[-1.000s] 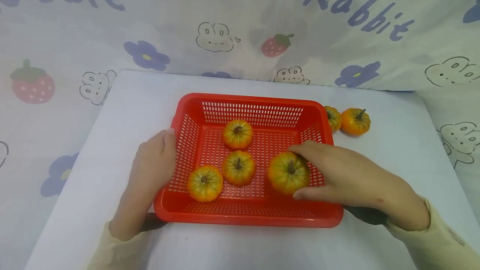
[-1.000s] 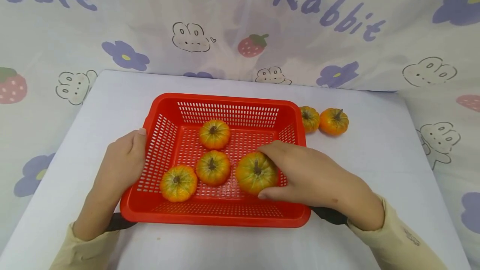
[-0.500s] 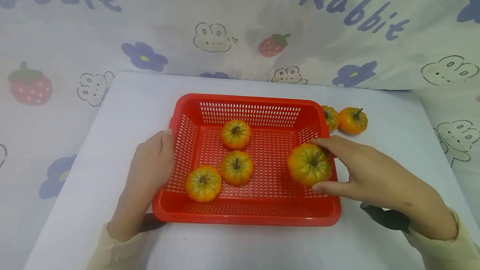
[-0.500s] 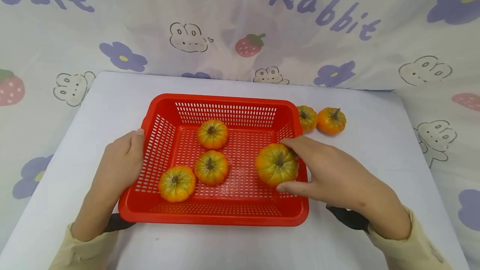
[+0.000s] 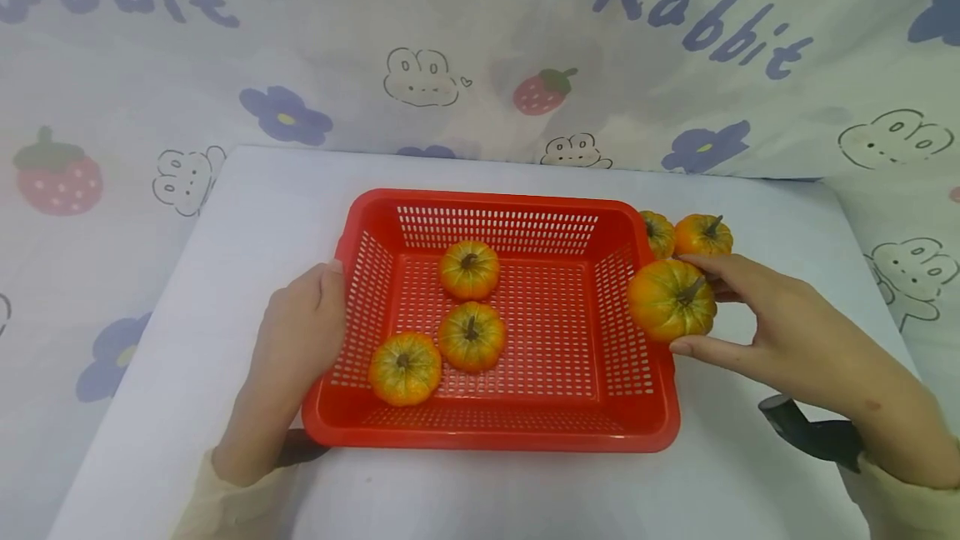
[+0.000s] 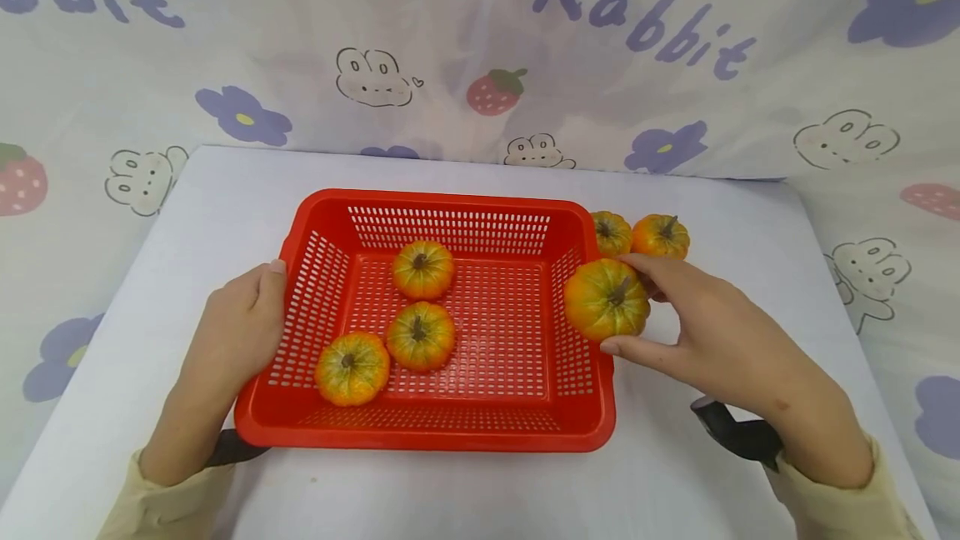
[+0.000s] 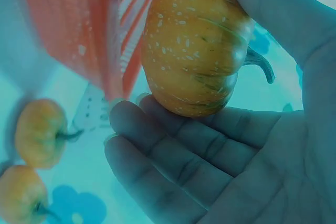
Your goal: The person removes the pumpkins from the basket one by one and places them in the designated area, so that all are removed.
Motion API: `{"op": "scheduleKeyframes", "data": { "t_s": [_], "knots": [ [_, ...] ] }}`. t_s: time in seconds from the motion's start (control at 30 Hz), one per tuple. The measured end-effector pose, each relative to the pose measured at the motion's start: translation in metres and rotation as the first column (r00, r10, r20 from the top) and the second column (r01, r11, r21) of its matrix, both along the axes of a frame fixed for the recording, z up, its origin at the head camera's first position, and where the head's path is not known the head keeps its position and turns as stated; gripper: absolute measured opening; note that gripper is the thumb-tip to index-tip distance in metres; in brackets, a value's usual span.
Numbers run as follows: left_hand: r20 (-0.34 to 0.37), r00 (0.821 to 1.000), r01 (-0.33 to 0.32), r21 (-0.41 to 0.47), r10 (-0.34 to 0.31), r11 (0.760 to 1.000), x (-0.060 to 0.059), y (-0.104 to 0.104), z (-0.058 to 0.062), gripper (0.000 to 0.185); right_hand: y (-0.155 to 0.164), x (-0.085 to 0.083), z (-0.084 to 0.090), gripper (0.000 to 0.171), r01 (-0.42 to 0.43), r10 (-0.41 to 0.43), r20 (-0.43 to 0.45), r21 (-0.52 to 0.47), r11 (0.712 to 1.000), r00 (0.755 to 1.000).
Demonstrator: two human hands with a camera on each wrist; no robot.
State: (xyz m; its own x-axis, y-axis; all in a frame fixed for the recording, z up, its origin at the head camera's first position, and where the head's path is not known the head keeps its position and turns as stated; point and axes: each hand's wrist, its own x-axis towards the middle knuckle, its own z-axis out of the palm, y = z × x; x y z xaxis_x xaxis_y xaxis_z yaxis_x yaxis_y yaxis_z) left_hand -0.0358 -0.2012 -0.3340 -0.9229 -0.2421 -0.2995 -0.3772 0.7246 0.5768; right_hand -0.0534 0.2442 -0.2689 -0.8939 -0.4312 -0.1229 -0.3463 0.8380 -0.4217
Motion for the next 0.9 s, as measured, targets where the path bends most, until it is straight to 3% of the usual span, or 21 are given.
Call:
{"op": "scheduleKeyframes", "data": {
  "t_s": [0.2,0.47,0.67,0.9],
  "knots": [
    [0.011,1.0,-0.002,-0.009,0.002,1.0,-0.002,0.001,0.002,0.059,0.018,-0.005,-0.007,0.092,0.082,-0.082,-0.02,-0.003,0.997,0.996],
    [0.095,0.995,0.02,-0.013,-0.018,1.0,-0.003,-0.002,0.007,0.059,0.044,-0.01,-0.021,0.088,0.179,-0.18,-0.021,-0.02,0.984,0.984],
    [0.087,0.996,0.021,-0.04,-0.018,0.999,-0.002,-0.006,0.006,0.061,0.064,-0.015,-0.033,0.084,0.243,-0.245,-0.068,-0.04,0.969,0.967],
    [0.108,0.994,-0.002,-0.036,0.006,0.999,-0.004,-0.001,0.004,0.061,0.09,-0.026,-0.05,0.085,0.33,-0.331,-0.03,-0.025,0.944,0.943]
  ]
}}
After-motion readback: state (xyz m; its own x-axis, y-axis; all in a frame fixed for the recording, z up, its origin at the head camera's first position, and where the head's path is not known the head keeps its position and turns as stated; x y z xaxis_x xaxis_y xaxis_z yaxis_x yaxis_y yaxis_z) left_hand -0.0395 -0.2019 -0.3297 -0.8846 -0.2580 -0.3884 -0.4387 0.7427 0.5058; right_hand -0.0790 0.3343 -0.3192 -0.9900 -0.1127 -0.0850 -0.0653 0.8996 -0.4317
